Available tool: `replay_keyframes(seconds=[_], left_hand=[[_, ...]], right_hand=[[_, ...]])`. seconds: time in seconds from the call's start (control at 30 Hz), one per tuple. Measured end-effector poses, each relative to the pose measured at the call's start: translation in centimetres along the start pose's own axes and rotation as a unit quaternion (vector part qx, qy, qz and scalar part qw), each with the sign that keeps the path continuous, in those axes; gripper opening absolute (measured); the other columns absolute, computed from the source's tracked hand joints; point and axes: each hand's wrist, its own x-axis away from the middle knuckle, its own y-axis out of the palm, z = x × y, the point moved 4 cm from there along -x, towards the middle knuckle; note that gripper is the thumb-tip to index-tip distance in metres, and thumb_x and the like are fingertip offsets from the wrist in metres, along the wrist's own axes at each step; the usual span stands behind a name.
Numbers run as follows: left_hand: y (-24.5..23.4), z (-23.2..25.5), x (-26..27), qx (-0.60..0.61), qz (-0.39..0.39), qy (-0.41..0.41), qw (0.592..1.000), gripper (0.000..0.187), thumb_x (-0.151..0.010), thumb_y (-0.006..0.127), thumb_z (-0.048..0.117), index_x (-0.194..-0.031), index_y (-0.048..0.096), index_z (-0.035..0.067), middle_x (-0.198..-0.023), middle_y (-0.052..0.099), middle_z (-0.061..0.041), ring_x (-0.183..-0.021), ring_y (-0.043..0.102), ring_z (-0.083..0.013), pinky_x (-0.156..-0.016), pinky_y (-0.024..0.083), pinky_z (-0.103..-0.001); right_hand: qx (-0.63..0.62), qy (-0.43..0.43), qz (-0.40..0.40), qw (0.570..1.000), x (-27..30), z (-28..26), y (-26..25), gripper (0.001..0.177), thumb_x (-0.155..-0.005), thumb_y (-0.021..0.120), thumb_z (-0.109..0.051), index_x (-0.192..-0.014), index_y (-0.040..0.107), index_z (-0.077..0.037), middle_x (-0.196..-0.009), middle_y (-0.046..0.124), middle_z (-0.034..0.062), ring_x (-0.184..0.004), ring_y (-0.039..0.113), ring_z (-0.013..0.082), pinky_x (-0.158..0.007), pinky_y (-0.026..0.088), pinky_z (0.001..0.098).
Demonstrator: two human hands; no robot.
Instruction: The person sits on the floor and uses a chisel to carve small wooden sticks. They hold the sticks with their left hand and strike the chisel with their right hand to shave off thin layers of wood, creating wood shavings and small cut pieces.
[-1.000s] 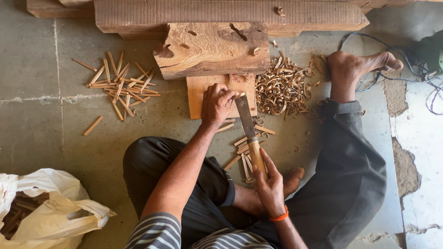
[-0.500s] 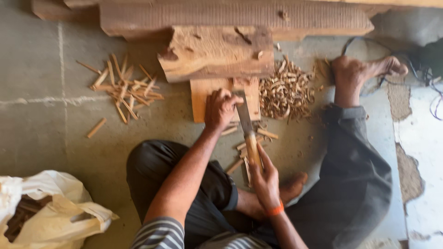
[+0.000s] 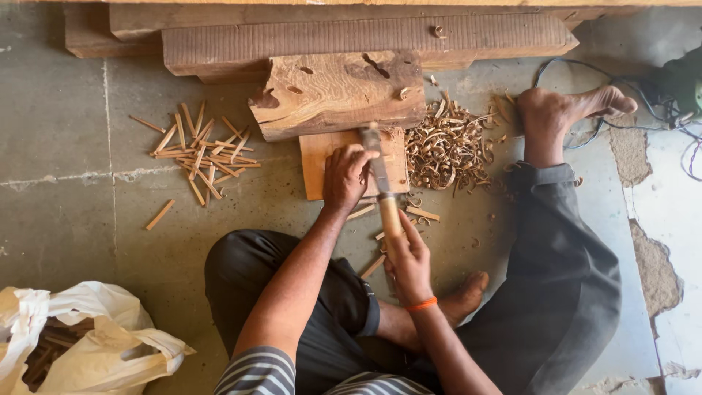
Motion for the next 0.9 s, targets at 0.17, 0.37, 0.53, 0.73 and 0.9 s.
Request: replay_keyframes(seconds=[0.17, 0.37, 0.53, 0.73, 0.9], left_hand=[[0.0, 0.1, -0.6, -0.016, -0.011, 0.028, 0.999, 0.037, -0.086, 0.078, 0.011, -0.123, 0.076, 0.011, -0.123, 0.068, -0.008, -0.108, 0.06, -0.022, -0.093, 0.051, -0.038], [0.4, -0.6, 0.0, 0.053, -0.048, -0.051, 0.996, 0.025, -0.088, 0.083, 0.015, -0.111, 0.076, 0.01, -0.118, 0.072, -0.002, -0.103, 0.061, -0.0204, -0.095, 0.051, -0.035], [-0.1, -0.4, -0.3, 0.087, -0.024, -0.032, 0.995, 0.029, -0.085, 0.084, 0.014, -0.112, 0.075, 0.008, -0.115, 0.071, -0.006, -0.103, 0.062, -0.0206, -0.094, 0.053, -0.035], [0.7, -0.9, -0.1, 0.024, -0.024, -0.036, 0.999, 0.042, -0.083, 0.081, 0.002, -0.123, 0.076, 0.011, -0.095, 0.062, -0.005, -0.092, 0.058, -0.0221, -0.086, 0.052, -0.036], [1.6, -0.9, 0.7, 0.025, -0.018, -0.023, 0.999, 0.025, -0.081, 0.084, 0.006, -0.101, 0.076, 0.019, -0.092, 0.06, 0.0, -0.088, 0.055, -0.0187, -0.081, 0.05, -0.033]], right_hand=[[-0.131, -0.03, 0.024, 0.991, 3.1, -1.5, -2.6, 0.063, -0.098, 0.05, -0.023, -0.158, 0.032, -0.017, -0.08, 0.06, 0.0013, -0.053, 0.046, 0.0069, -0.046, 0.039, 0.0219], [0.025, -0.03, -0.002, 0.999, 4.2, -0.9, -5.2, 0.06, -0.102, 0.054, -0.021, -0.159, 0.039, -0.009, -0.075, 0.055, 0.0004, -0.055, 0.044, 0.0057, -0.046, 0.037, 0.0206], [0.061, 0.015, -0.004, 0.998, 3.9, 0.3, -5.6, 0.063, -0.097, 0.062, -0.022, -0.156, 0.044, -0.009, -0.077, 0.06, -0.0006, -0.054, 0.045, 0.0044, -0.045, 0.036, 0.0198], [0.133, 0.027, -0.01, 0.991, 4.1, -0.5, -4.7, 0.06, -0.097, 0.063, -0.021, -0.154, 0.048, -0.01, -0.077, 0.061, 0.0005, -0.055, 0.046, 0.0044, -0.044, 0.035, 0.0202], [0.153, 0.014, -0.001, 0.988, 2.0, -1.5, -2.9, 0.06, -0.098, 0.062, -0.022, -0.155, 0.048, -0.01, -0.078, 0.056, -0.0028, -0.058, 0.046, 0.0017, -0.045, 0.036, 0.0207]])
